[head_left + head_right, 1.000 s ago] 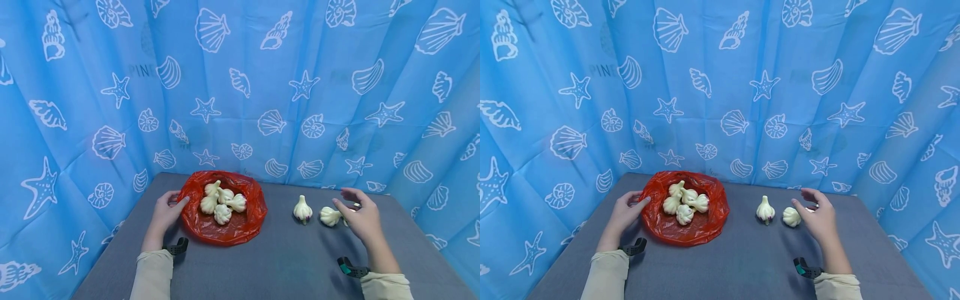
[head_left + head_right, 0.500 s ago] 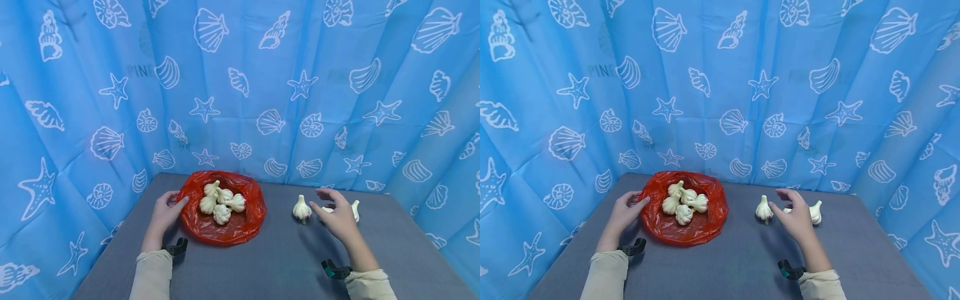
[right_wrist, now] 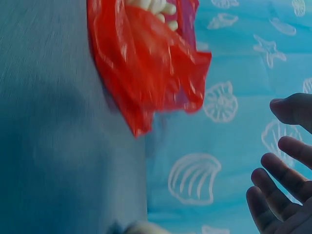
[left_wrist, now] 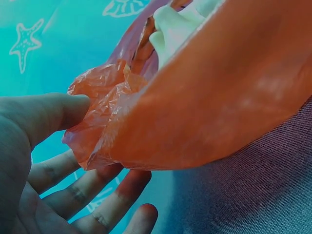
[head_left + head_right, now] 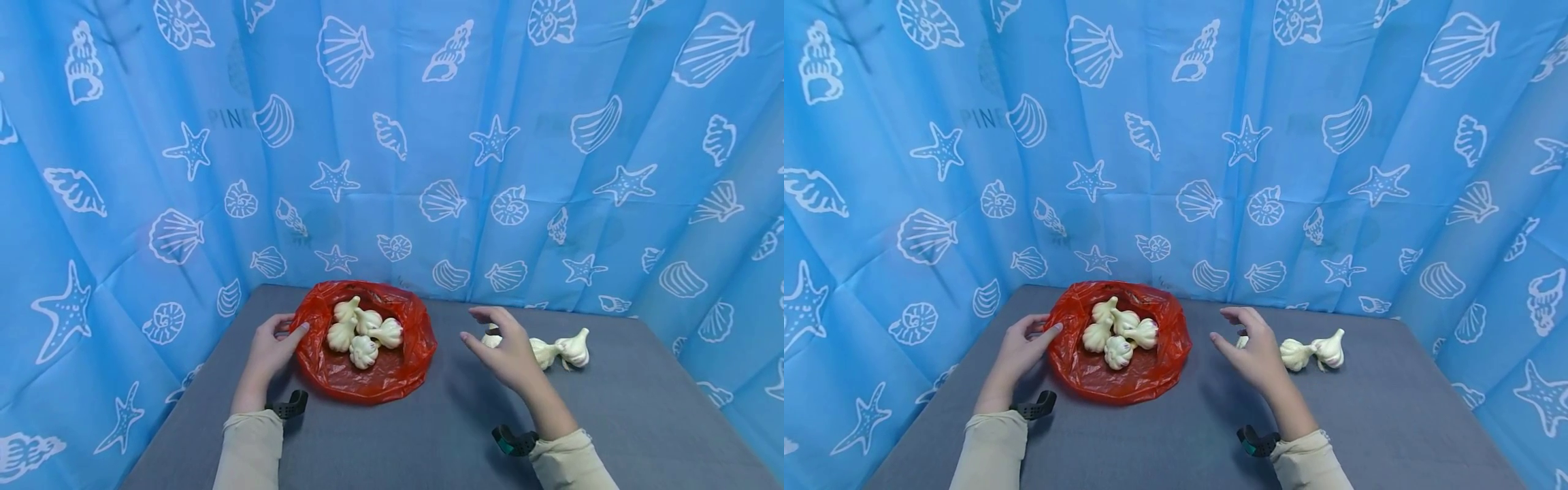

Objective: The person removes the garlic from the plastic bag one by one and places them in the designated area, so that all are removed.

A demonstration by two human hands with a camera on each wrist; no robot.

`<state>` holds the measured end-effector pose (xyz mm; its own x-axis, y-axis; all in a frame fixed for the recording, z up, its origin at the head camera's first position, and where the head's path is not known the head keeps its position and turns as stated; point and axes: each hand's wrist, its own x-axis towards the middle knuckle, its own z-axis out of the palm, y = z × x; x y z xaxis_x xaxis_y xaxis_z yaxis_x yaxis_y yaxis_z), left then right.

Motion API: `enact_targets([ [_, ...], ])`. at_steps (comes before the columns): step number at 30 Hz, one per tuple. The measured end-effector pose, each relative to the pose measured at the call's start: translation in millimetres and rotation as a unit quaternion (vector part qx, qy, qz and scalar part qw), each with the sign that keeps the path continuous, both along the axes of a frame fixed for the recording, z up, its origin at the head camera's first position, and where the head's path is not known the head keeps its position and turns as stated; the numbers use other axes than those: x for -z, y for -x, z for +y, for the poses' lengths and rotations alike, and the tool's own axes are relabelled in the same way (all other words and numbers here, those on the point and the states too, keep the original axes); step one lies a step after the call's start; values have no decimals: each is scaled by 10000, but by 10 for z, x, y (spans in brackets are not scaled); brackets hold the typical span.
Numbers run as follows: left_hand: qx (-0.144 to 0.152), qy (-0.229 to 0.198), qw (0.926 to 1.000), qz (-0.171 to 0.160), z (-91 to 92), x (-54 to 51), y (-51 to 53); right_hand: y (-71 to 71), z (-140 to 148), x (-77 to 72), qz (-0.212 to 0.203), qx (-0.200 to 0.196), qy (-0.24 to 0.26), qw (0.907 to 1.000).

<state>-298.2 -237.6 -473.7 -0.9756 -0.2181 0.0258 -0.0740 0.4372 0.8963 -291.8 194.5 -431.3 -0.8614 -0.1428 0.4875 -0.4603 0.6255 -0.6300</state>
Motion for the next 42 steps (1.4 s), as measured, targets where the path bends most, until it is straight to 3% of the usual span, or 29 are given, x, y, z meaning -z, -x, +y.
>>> enact_targets([
  [6, -29, -15, 10000, -46, -17, 9, -3, 34, -244, -19, 192, -325, -180, 9991],
  [13, 35, -79, 9999, 135, -34, -5, 4, 53, -502, -34, 74, -648, -140, 9978],
  [22, 22, -73, 9999, 66, -32, -2, 7, 121, -796, 6, 111, -1094, -197, 9937],
  [31, 30, -83, 9999, 74, -27, -18, 13, 212, -1034, 42, -166, -1177, -724, 9903],
  [42, 22, -140, 9998, 109, -42, -23, 13, 350, -1211, 135, 220, -1405, -1397, 9799],
])
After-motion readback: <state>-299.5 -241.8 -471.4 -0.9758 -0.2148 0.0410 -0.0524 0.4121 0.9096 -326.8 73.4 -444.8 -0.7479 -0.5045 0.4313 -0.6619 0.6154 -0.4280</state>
